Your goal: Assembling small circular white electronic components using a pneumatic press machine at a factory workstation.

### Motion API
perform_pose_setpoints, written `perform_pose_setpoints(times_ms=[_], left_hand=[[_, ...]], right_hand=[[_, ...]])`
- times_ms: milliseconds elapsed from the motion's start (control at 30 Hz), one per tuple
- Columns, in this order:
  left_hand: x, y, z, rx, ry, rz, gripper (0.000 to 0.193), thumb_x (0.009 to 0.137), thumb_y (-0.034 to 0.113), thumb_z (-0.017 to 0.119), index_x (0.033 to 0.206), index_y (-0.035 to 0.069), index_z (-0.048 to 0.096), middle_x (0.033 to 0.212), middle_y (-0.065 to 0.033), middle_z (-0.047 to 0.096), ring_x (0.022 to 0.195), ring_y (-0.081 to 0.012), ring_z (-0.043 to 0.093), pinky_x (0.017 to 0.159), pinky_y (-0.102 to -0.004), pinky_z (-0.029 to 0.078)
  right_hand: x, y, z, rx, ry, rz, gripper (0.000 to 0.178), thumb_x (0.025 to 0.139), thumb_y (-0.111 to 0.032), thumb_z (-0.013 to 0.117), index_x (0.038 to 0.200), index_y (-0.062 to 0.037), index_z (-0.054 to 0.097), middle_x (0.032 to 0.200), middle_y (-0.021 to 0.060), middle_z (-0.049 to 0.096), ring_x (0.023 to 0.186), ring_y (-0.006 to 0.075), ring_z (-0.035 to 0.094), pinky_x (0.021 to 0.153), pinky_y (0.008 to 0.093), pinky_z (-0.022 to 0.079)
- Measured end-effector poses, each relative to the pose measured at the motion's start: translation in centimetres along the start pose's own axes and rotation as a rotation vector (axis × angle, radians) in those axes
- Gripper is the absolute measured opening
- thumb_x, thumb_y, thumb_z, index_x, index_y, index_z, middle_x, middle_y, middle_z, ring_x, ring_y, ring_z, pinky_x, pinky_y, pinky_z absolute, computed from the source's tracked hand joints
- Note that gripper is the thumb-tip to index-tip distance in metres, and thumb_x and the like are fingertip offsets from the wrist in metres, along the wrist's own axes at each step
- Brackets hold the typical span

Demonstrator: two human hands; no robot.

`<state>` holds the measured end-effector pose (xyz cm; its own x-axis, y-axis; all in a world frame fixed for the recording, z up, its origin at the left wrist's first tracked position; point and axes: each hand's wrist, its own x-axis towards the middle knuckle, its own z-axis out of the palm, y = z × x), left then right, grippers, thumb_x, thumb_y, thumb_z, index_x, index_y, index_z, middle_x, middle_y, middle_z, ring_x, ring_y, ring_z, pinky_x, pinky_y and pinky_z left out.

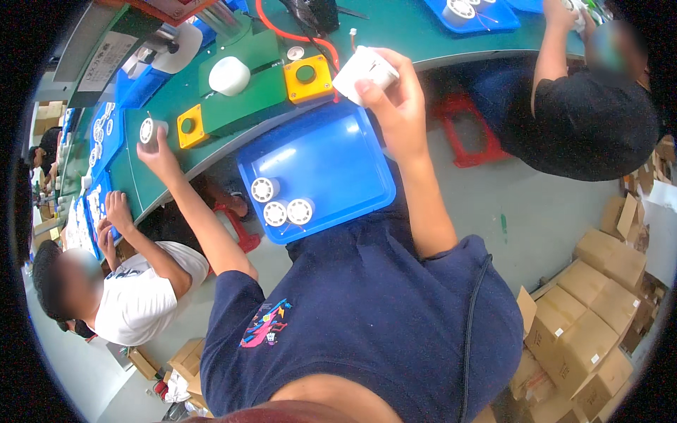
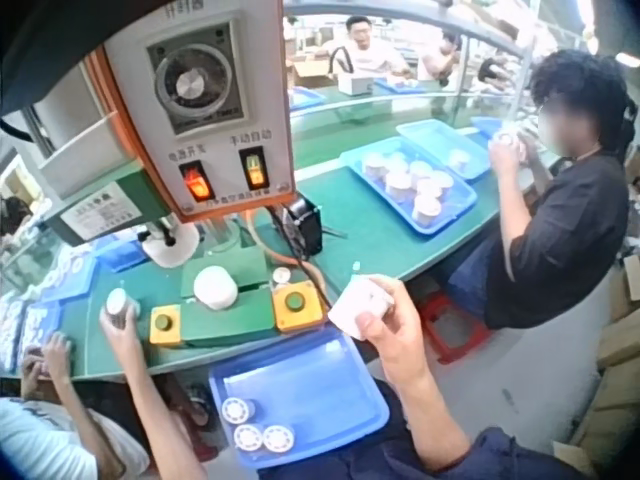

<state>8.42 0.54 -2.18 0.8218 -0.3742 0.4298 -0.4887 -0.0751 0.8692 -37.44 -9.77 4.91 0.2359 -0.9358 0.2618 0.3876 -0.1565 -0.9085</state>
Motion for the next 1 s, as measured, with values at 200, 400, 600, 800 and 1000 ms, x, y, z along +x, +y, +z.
perform_pose_setpoints(times_ms=[200, 400, 600, 800, 1000], left_hand=[[-16.1, 14.9, -2.5, -0.156, -0.322, -0.202, 0.073, 0.088, 0.022, 0.083, 0.146, -0.002, 0.045, 0.139, -0.0175, 0.057, 0.128, -0.0287, 0.057, 0.108, -0.0392, 0.046], [-19.4, 18.1, 0.5, -0.091, -1.118, 0.005, 0.080, 0.083, 0.026, 0.084, 0.148, -0.002, 0.045, 0.133, -0.0219, 0.060, 0.123, -0.0375, 0.061, 0.104, -0.0428, 0.048], [-20.8, 16.4, 0.6, -0.014, -1.132, 0.055, 0.071, 0.086, 0.025, 0.077, 0.144, -0.006, 0.048, 0.130, -0.0265, 0.061, 0.125, -0.0413, 0.058, 0.105, -0.0405, 0.046], [-25.3, 15.0, -3.9, 0.000, -1.345, -0.152, 0.072, 0.083, 0.019, 0.073, 0.146, -0.004, 0.047, 0.131, -0.0279, 0.060, 0.122, -0.0420, 0.060, 0.104, -0.0431, 0.047], [-32.3, 14.0, -5.8, 0.074, -1.348, -0.272, 0.044, 0.083, 0.021, 0.074, 0.117, -0.002, 0.057, 0.112, -0.0237, 0.065, 0.109, -0.0447, 0.062, 0.089, -0.0510, 0.052]], right_hand=[[-2.9, 1.1, 3.0, -0.379, 0.020, 0.126, 0.047, 0.086, -0.018, 0.083, 0.118, 0.0007, 0.055, 0.104, 0.0117, 0.065, 0.100, 0.0183, 0.066, 0.087, 0.0331, 0.055], [-7.4, 2.2, 5.5, -0.327, -0.333, 0.356, 0.036, 0.097, -0.022, 0.070, 0.120, 0.0023, 0.056, 0.098, 0.0159, 0.067, 0.091, 0.0216, 0.068, 0.080, 0.0339, 0.054], [-7.9, 2.4, 4.7, -0.523, -0.494, 0.284, 0.029, 0.104, -0.016, 0.055, 0.125, 0.0035, 0.059, 0.105, 0.0225, 0.069, 0.090, 0.0313, 0.071, 0.082, 0.0374, 0.054], [-11.8, 1.5, 3.0, -0.566, -0.769, 0.474, 0.028, 0.103, -0.011, 0.052, 0.126, 0.0032, 0.058, 0.102, 0.0226, 0.070, 0.092, 0.0355, 0.070, 0.081, 0.0389, 0.052], [-17.4, 2.1, 2.1, -0.660, -0.916, 0.601, 0.020, 0.094, -0.012, 0.059, 0.105, 0.0047, 0.057, 0.098, 0.0287, 0.067, 0.092, 0.0489, 0.065, 0.078, 0.0524, 0.052]])
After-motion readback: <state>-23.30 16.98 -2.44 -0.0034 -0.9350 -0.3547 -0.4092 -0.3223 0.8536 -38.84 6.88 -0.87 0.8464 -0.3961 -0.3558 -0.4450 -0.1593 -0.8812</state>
